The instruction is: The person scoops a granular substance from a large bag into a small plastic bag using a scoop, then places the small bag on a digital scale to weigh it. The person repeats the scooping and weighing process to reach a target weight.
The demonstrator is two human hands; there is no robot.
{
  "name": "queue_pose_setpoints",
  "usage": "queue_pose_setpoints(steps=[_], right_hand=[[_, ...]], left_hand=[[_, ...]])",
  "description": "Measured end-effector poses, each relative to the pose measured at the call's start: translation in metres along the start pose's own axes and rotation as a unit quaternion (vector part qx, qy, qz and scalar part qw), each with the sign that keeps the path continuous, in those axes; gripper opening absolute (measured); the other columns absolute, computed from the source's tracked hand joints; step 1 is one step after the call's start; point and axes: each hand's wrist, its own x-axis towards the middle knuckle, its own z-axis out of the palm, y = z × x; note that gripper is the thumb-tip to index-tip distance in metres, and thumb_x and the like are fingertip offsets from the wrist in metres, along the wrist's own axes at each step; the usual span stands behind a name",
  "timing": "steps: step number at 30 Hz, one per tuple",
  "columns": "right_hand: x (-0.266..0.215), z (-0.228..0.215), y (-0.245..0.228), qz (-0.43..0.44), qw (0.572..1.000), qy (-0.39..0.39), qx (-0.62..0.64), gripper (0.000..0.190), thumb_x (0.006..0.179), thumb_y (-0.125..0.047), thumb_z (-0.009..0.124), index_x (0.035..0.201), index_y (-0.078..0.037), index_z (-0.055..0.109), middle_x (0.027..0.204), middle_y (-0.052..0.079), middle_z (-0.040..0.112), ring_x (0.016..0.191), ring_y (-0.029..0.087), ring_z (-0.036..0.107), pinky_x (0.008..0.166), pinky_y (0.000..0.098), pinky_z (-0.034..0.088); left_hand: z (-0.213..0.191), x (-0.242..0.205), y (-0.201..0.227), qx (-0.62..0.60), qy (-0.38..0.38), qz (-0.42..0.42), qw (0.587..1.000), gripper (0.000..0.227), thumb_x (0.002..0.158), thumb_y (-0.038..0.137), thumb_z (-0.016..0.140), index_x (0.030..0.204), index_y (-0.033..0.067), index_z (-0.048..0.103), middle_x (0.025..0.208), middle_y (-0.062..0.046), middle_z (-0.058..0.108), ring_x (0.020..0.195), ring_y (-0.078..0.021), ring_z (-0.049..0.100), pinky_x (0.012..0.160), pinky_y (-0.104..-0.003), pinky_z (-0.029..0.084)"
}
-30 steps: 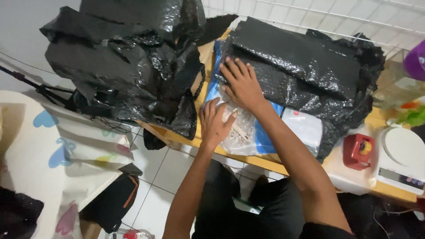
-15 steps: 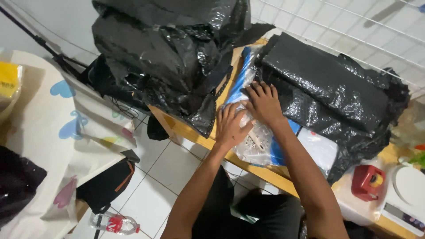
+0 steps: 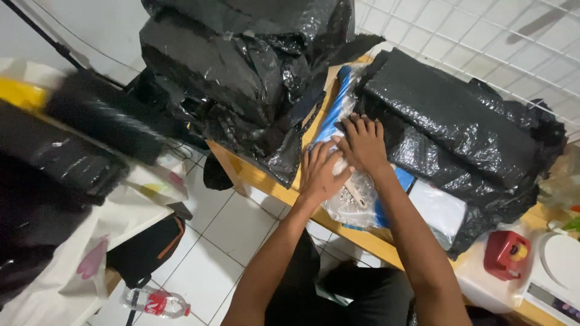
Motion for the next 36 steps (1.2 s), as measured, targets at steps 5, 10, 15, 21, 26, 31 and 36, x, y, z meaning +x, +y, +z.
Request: queue_pose_setpoints(steps=[5, 10, 15, 21, 26, 31, 36], right_hand=[[-0.003, 0.004, -0.001, -0.013, 0.999, 0.048, 0.009, 0.062, 0.11, -0.062, 0.032, 0.149, -0.017, 0.047, 0.143, 0.014, 0.049, 0.139, 0.035, 0.042, 0.118, 0.0573, 0.023], [-0.001, 0.015, 0.004, -0.018, 0.998, 0.063, 0.009, 0.062, 0.109, -0.062, 0.034, 0.148, -0.015, 0.048, 0.141, 0.014, 0.05, 0.137, 0.036, 0.043, 0.118, 0.0574, 0.024], [-0.004, 0.012, 0.001, -0.008, 0.998, 0.054, 0.011, 0.063, 0.109, -0.063, 0.033, 0.149, -0.016, 0.047, 0.14, 0.014, 0.05, 0.137, 0.035, 0.043, 0.118, 0.0561, 0.023], [0.0, 0.012, 0.004, -0.009, 0.998, 0.061, 0.003, 0.059, 0.108, -0.057, 0.035, 0.149, -0.016, 0.047, 0.143, 0.014, 0.05, 0.138, 0.035, 0.043, 0.118, 0.0559, 0.023], [-0.002, 0.015, 0.005, -0.008, 0.996, 0.09, 0.011, 0.061, 0.109, -0.061, 0.033, 0.146, -0.016, 0.05, 0.139, 0.013, 0.051, 0.137, 0.034, 0.044, 0.117, 0.0547, 0.025], [-0.003, 0.02, 0.008, -0.012, 0.995, 0.095, 0.013, 0.06, 0.109, -0.061, 0.033, 0.146, -0.017, 0.049, 0.139, 0.012, 0.05, 0.135, 0.034, 0.044, 0.116, 0.0549, 0.027], [-0.002, 0.017, 0.007, -0.008, 0.994, 0.102, 0.027, 0.059, 0.109, -0.06, 0.034, 0.145, -0.017, 0.049, 0.138, 0.012, 0.05, 0.135, 0.034, 0.045, 0.116, 0.0553, 0.027]], left_hand=[[-0.004, 0.001, 0.006, -0.002, -0.037, -0.025, 0.999, 0.051, 0.089, 0.055, 0.062, 0.121, 0.0149, 0.068, 0.145, -0.007, 0.054, 0.143, -0.0264, 0.042, 0.124, -0.057, 0.022], [-0.002, 0.001, 0.005, -0.003, -0.051, -0.03, 0.998, 0.053, 0.088, 0.056, 0.061, 0.121, 0.0145, 0.068, 0.145, -0.006, 0.053, 0.143, -0.0269, 0.041, 0.124, -0.057, 0.021], [0.001, -0.001, 0.005, -0.005, -0.049, -0.028, 0.998, 0.053, 0.087, 0.055, 0.062, 0.12, 0.0138, 0.068, 0.145, -0.007, 0.053, 0.142, -0.0276, 0.041, 0.124, -0.057, 0.023], [-0.006, 0.007, 0.011, 0.007, -0.051, -0.025, 0.998, 0.051, 0.089, 0.054, 0.062, 0.119, 0.0133, 0.069, 0.144, -0.008, 0.052, 0.141, -0.0277, 0.041, 0.123, -0.057, 0.022], [-0.015, 0.01, 0.022, 0.004, -0.056, -0.025, 0.998, 0.046, 0.09, 0.049, 0.063, 0.118, 0.0133, 0.068, 0.143, -0.009, 0.053, 0.14, -0.0299, 0.042, 0.121, -0.058, 0.023], [-0.009, 0.008, 0.019, -0.001, -0.051, -0.021, 0.998, 0.046, 0.09, 0.048, 0.065, 0.119, 0.0126, 0.068, 0.144, -0.01, 0.053, 0.14, -0.0311, 0.042, 0.12, -0.059, 0.023], [-0.003, 0.009, 0.016, -0.001, -0.053, -0.025, 0.998, 0.043, 0.089, 0.049, 0.064, 0.118, 0.0164, 0.068, 0.144, -0.007, 0.052, 0.139, -0.03, 0.043, 0.12, -0.06, 0.023]])
